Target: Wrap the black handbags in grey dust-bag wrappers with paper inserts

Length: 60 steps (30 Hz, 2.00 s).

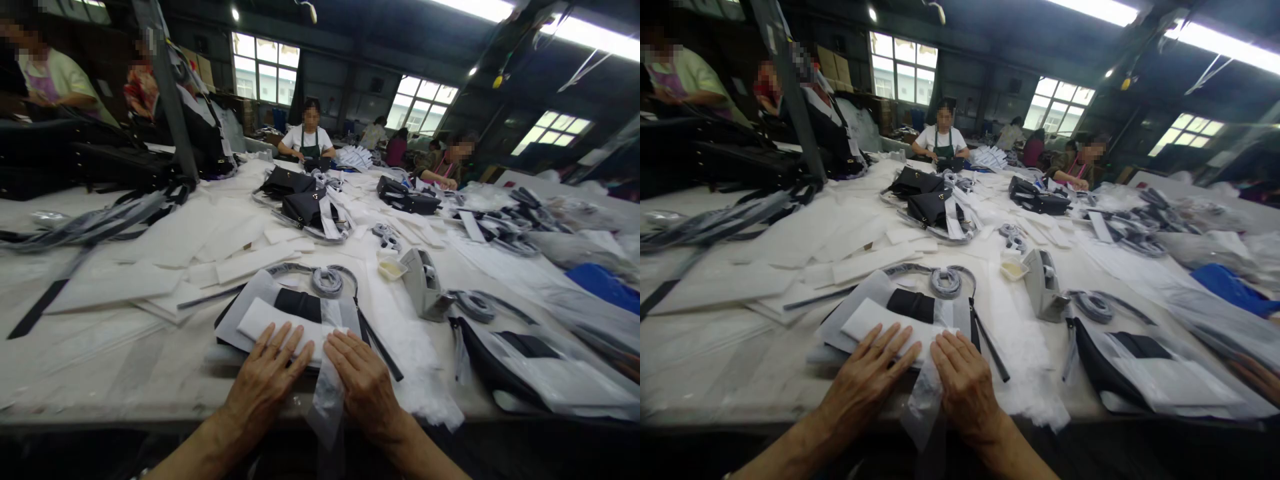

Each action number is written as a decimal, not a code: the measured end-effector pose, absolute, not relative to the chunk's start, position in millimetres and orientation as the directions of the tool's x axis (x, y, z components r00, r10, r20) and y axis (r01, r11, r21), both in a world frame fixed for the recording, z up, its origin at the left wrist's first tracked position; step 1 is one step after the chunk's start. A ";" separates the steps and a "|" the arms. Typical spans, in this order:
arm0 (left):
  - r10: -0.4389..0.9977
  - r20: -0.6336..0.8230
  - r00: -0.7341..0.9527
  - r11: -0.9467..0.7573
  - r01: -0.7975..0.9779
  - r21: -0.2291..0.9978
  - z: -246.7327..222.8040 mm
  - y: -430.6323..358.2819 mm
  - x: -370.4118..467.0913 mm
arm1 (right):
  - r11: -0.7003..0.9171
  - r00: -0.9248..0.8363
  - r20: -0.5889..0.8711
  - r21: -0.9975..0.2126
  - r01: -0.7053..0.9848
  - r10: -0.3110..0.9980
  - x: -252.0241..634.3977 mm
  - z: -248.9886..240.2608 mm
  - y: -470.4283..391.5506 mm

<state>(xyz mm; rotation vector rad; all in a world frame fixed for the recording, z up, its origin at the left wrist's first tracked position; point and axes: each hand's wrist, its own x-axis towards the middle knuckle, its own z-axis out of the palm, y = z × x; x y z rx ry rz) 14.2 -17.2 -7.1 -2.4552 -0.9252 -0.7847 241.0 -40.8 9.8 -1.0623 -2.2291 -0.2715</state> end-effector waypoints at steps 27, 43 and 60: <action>0.602 0.508 0.615 -0.795 0.518 0.316 4.2 -1.6 49.9 | 0.118 -0.248 -0.126 -0.623 0.773 0.960 274.4 89.8 55.1; 0.577 0.596 0.559 -0.806 0.507 0.306 -1.2 0.2 49.9 | 0.091 -0.226 -0.217 -0.501 0.861 0.950 272.1 31.3 108.9; 0.547 0.488 0.680 -0.837 0.423 0.347 4.9 -0.2 40.9 | 0.275 -0.249 0.128 -0.250 0.928 0.960 289.8 61.5 60.1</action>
